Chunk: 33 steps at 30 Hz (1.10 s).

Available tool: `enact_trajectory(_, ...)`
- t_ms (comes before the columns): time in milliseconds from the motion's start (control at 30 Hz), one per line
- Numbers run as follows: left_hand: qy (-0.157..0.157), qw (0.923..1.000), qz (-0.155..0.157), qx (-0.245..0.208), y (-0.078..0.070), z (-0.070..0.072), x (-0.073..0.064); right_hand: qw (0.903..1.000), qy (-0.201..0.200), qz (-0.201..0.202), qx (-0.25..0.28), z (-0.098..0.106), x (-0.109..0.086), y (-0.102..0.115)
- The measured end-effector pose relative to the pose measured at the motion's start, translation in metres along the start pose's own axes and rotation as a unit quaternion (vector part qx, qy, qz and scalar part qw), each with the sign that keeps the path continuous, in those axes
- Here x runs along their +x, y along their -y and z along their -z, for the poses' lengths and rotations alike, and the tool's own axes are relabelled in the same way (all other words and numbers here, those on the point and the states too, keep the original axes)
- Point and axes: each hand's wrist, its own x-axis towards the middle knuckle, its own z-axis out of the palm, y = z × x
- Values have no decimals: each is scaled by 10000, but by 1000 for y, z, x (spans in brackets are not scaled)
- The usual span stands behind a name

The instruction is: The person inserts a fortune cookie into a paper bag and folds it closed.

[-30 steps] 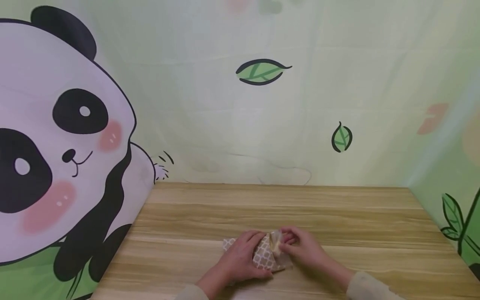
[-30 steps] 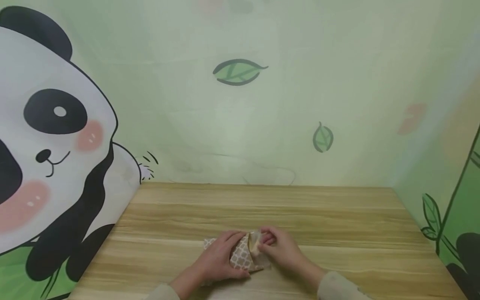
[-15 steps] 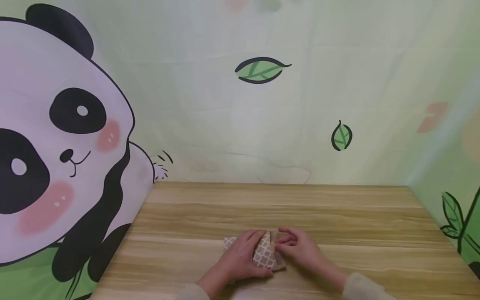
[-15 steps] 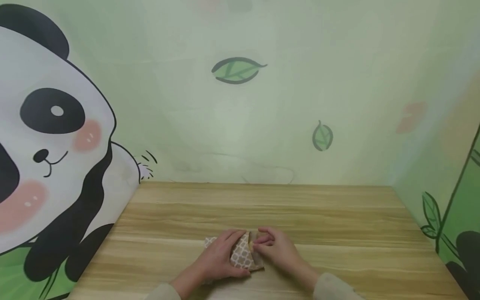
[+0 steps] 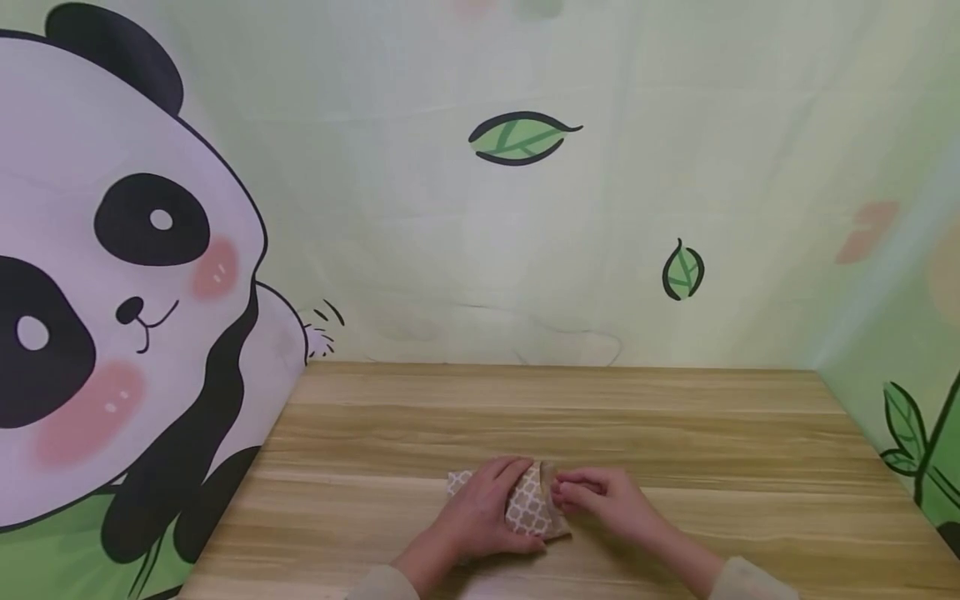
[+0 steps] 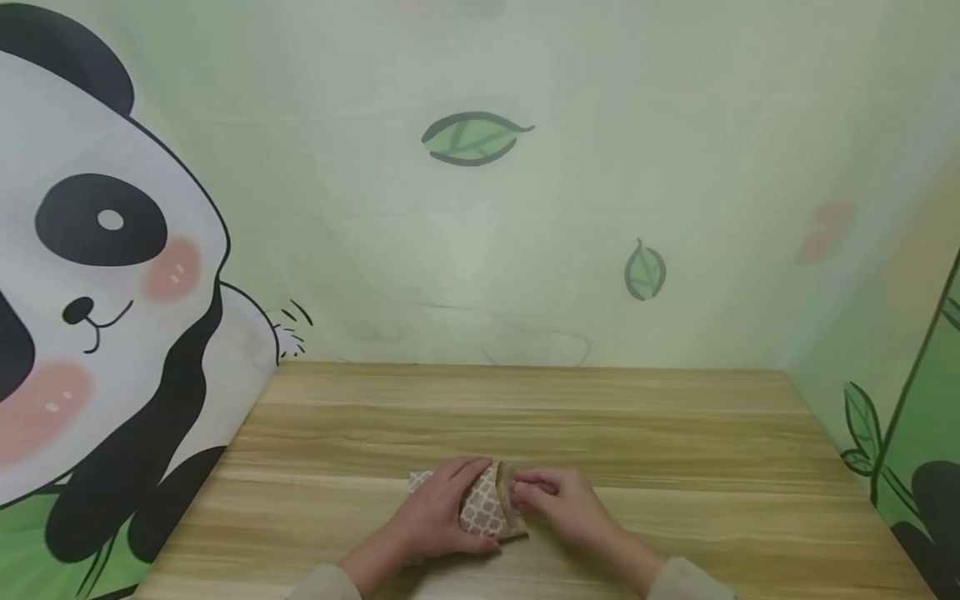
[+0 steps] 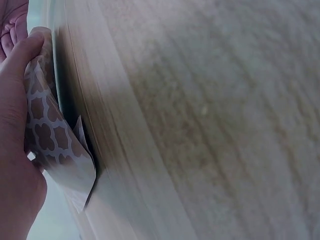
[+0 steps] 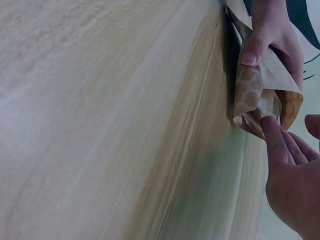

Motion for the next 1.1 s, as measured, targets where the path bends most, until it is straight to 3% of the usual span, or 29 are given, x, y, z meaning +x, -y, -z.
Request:
enact_trajectory(267, 60, 9997, -162, 160, -4, 3, 3, 9976, 263, -192, 616, -6, 9, -4)
enact_trajectory(600, 24, 10000, -44, -49, -2, 1, 2, 9925, 475, -412, 1053, 3, 5, -1)
enact_trajectory(933, -47, 9998, -182, -72, -5, -1, 3, 9897, 404, -736, 1158, -2, 5, 1)
enact_trajectory(1100, -174, 9990, 52, -407, -7, 1, 3, 9960, 323, -466, 696, 11, 1, 6)
